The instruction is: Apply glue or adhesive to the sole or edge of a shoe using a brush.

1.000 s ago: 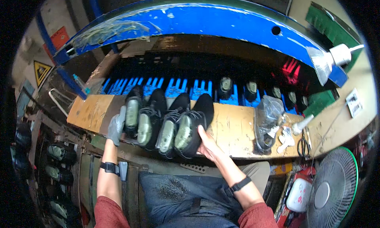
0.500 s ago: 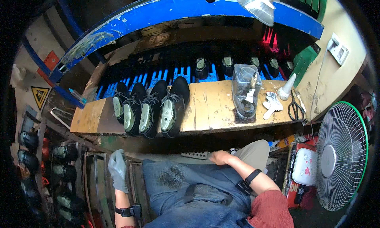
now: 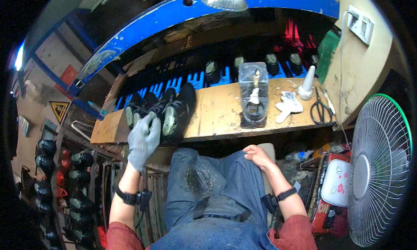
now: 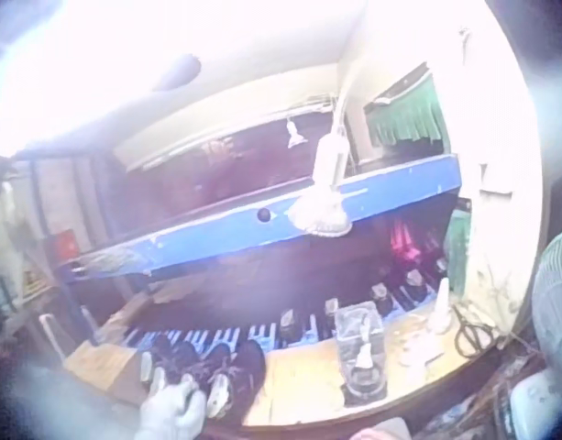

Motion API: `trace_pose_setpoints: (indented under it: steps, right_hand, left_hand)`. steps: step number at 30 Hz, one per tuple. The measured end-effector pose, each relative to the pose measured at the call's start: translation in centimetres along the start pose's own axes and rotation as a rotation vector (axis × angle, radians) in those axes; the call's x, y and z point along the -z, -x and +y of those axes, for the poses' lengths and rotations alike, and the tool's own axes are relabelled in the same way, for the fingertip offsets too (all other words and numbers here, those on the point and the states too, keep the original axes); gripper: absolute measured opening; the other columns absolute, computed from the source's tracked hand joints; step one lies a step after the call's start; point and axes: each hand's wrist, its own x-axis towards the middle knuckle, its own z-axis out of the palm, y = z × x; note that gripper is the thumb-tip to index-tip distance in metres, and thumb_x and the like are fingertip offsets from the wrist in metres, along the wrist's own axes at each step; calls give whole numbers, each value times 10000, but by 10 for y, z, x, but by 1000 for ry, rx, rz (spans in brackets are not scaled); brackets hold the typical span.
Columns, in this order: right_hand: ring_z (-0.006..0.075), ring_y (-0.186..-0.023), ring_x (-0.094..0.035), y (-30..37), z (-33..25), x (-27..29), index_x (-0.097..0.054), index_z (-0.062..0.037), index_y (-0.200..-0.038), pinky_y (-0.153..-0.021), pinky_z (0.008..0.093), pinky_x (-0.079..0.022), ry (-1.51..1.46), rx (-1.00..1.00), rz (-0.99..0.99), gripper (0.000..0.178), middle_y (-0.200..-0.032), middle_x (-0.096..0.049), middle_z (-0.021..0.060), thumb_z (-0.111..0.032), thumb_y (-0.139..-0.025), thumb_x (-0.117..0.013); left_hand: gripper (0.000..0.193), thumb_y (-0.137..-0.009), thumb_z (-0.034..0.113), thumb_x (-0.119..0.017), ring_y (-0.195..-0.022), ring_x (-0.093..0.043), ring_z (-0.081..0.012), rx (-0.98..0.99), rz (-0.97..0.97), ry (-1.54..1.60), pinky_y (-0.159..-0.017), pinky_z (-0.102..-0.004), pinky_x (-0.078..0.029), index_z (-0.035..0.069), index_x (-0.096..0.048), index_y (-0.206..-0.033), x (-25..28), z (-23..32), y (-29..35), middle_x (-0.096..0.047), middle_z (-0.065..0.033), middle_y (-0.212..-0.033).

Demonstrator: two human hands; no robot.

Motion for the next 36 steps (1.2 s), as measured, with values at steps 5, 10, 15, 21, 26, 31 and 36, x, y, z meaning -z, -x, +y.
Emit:
trace_pose_setpoints:
  steps: [5,10,15,21,26,31,36]
  right_hand:
    - [114,-913,-618,100,-57,75,-598,-14,-1095,-827,250,-489,-136,219,294,235,-996,-671,65,59,-872,-602]
    - [221,-859,-647,128,-109,84,-619,-10,-1088,-799,300,-487,884,269,619,204,-992,-657,129,-59,-890,-626]
    - [176,-873,-629,48,-185,51,-612,37,-1120,-784,302,-499,589,414,622,314,-972,-646,127,-184,-904,-667]
    - [323,-716,-623,-36,-221,10,-631,27,-832,-655,417,-490,1209,385,791,437,-758,-608,153,-395,-808,-742]
    - [304,-633,-611,-33,-227,11,-597,35,-817,-611,400,-489,1069,484,738,364,-692,-585,151,-296,-810,-747]
    - [175,-666,-645,-8,-234,15,-600,11,-900,-617,311,-511,918,419,603,276,-760,-641,107,-214,-834,-746]
    - [179,-734,-653,3,-233,9,-607,-3,-923,-676,311,-513,904,522,557,210,-843,-673,100,-148,-844,-736]
  left_hand:
    - [616,-827,593,-586,-919,-642,-366,25,-426,-274,-802,-501,-496,22,-543,-1056,-79,7,-89,-669,-184,-965]
    - [944,-747,644,-624,-1055,-643,-378,79,-907,-398,-907,-468,-490,-84,-435,-1318,-129,-4,-123,-649,-270,-1121]
    - [1025,-671,530,-753,-943,-638,-435,-123,-830,-301,-832,-475,-509,-47,-339,-1410,-126,17,-112,-634,-296,-1038]
    - [1247,-626,496,-800,-958,-673,-349,-107,-1347,-176,-830,-385,-534,-56,-101,-1499,-140,14,-155,-679,-249,-997]
    - [1264,-576,503,-849,-1022,-651,-385,-75,-1200,50,-880,-402,-498,-34,-171,-1498,-137,-13,-155,-656,-289,-1061]
    - [1221,-562,383,-851,-1098,-614,-418,30,-936,137,-979,-402,-474,34,-174,-1516,-92,-7,-153,-589,-286,-1222]
    - [1121,-658,386,-850,-1177,-554,-389,-52,-285,700,-1017,-408,-443,-2,-199,-1483,-75,-4,-111,-465,-269,-1360]
